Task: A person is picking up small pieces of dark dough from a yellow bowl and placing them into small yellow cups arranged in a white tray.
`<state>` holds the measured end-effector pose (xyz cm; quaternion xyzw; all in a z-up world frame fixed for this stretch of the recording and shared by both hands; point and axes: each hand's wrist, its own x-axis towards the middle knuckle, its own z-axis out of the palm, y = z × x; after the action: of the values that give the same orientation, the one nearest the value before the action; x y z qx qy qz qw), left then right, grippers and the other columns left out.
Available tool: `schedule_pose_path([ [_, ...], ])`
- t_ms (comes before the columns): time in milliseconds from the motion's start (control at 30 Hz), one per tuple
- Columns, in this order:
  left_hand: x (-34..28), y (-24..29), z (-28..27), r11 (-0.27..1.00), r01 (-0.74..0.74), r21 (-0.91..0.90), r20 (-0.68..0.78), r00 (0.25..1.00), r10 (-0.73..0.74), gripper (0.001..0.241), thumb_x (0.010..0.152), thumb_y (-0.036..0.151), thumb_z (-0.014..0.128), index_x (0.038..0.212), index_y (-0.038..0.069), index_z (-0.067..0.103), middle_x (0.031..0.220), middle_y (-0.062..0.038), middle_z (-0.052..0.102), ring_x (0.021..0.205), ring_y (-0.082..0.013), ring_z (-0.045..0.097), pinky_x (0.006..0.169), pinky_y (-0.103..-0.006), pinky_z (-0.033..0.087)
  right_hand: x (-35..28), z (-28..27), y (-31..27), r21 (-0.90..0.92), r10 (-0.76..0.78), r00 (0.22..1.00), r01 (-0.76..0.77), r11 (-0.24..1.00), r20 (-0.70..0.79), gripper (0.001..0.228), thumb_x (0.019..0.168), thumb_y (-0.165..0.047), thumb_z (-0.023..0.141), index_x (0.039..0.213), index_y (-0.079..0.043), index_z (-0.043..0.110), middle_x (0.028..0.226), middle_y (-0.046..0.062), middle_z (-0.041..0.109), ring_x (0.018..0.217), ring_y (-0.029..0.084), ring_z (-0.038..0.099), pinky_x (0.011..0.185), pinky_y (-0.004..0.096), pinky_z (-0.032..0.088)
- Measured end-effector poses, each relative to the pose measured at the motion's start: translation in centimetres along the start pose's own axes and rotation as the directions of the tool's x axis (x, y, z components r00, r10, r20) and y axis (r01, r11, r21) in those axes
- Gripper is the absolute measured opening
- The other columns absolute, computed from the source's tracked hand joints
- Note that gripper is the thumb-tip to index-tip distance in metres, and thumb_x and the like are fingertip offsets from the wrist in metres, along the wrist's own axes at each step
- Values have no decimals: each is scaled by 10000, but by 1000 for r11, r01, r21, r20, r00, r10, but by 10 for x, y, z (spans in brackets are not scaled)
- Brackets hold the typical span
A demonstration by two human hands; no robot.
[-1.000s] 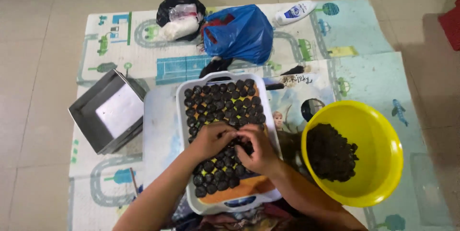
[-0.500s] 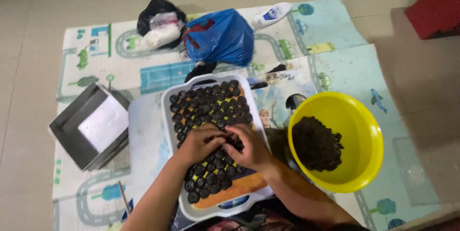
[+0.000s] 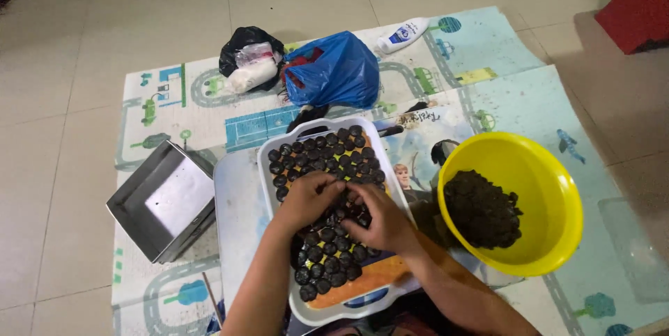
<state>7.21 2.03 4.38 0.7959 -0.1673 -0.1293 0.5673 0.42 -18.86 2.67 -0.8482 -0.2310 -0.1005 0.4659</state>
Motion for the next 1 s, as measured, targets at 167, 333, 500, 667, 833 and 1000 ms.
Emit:
schedule_pose_path([
  [167,8,-45,3,999,8,-42,-114,993,-13,165,957,221,731,993,83,813,867,-134,758,859,-298,737,749,-391,574,4,12,13,-56,24,999,-26,998,-33,616,873,-154,789,1420,12,557,1058,166,671,895,320,707,797,457,593],
  [333,5,-43,11,957,-289,34,-144,946,291,137,952,181,767,994,57,807,852,-142,758,834,-334,739,735,-387,586,8,20,12,-119,-13,994,0,993,-106,588,853,-105,792,1392,16,593,1066,163,684,867,297,711,768,433,603],
  [500,0,-33,15,903,-431,7,-107,897,429,89,926,94,759,984,36,796,834,-195,723,812,-372,727,723,-429,582,14,11,4,-16,165,986,-166,986,-18,604,871,-137,791,1434,-20,604,1077,185,704,860,278,733,718,423,605],
  [667,6,-47,14,900,-434,-35,-147,893,425,192,1005,153,688,1151,128,811,895,-98,713,861,-262,717,767,-340,560,21,20,24,221,326,945,-311,924,-34,497,891,-38,724,1384,-35,660,1055,179,760,791,228,754,673,368,606],
  [833,7,-46,14,907,-421,-11,-162,896,414,261,1027,139,654,1260,90,762,922,-132,682,867,-280,698,759,-351,557,20,42,42,421,376,916,-288,860,-141,415,945,23,676,1360,16,661,1000,205,759,762,176,743,632,326,601],
  [1000,5,-49,16,928,-372,20,-219,904,367,164,935,135,778,1039,8,776,835,-149,684,793,-293,702,689,-369,561,16,37,35,231,227,938,-167,958,-262,216,918,-10,735,1126,38,764,796,157,767,693,195,758,614,308,600],
])
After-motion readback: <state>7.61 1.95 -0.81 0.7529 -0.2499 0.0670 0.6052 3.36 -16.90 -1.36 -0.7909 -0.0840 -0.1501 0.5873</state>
